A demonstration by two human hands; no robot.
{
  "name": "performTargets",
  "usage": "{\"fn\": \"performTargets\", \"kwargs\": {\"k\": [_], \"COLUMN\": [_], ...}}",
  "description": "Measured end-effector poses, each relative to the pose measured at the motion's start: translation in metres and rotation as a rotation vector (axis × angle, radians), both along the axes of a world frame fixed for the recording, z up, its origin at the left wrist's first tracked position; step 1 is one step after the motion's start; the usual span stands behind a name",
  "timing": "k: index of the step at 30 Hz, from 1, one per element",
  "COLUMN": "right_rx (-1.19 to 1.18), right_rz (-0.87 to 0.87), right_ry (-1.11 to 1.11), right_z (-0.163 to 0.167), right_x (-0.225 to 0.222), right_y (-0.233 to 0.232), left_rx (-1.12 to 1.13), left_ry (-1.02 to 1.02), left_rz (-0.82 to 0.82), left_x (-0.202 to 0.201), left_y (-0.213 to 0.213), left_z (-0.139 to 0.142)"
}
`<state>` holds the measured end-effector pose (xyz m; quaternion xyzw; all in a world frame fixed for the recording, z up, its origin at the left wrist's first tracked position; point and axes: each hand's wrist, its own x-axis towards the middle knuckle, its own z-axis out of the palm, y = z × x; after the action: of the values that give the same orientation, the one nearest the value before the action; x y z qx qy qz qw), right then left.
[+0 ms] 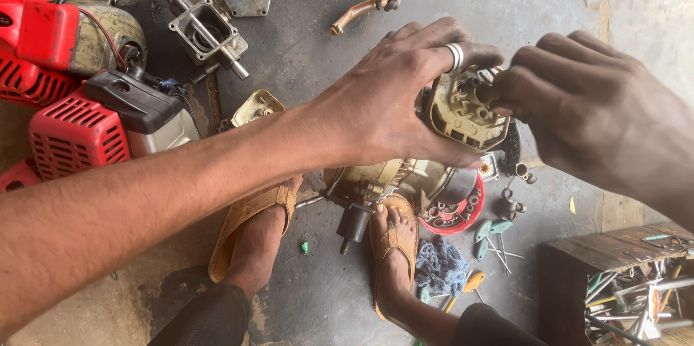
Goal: The person disassembles a small engine, removing the cylinder head and using a screwdriver to work on the internal components. They then handle a piston and cylinder block, wiping them with a cloth before placing them on the floor.
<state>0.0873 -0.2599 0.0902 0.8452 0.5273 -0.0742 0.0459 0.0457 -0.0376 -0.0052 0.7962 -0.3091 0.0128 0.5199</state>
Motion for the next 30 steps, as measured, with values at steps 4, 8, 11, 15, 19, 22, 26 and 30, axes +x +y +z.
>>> {"fn": "performTargets", "kwargs": {"k": [4, 8, 11, 15, 19, 22, 26, 30], "right_rx": [0.274, 0.282, 0.32, 0.27, 0.166, 0.099, 0.041, 0.214], "right_rz": [-0.032, -0.072, -0.046, 0.069, 0.12, 0.064, -0.076, -0.035], "right_ry": [0.011, 0.135, 0.125, 0.005, -0.087, -0.104, -0.074, 0.052], "right_z": [0.02, 0.028, 0.025, 0.021, 0.016, 0.008, -0.003, -0.011], "right_x": [-0.004, -0.006, -0.005, -0.003, -0.002, -0.001, 0.0, 0.0], "right_y": [0.017, 0.033, 0.039, 0.039, 0.039, 0.042, 0.041, 0.034], "left_rx": [0.015, 0.059, 0.068, -0.087, -0.077, -0.079, 0.001, -0.158], "left_ry": [-0.129, 0.104, 0.182, 0.077, 0.152, 0.21, 0.323, 0.105], "left_rz": [0.065, -0.009, 0.011, 0.034, 0.045, 0.036, 0.046, 0.08], "left_x": [0.004, 0.005, 0.005, 0.011, 0.012, 0.012, 0.01, 0.012], "left_y": [-0.002, 0.003, 0.005, 0.001, 0.002, 0.002, 0.002, 0.001], "left_z": [0.0, 0.006, 0.012, 0.014, 0.011, 0.009, 0.001, -0.01]}}
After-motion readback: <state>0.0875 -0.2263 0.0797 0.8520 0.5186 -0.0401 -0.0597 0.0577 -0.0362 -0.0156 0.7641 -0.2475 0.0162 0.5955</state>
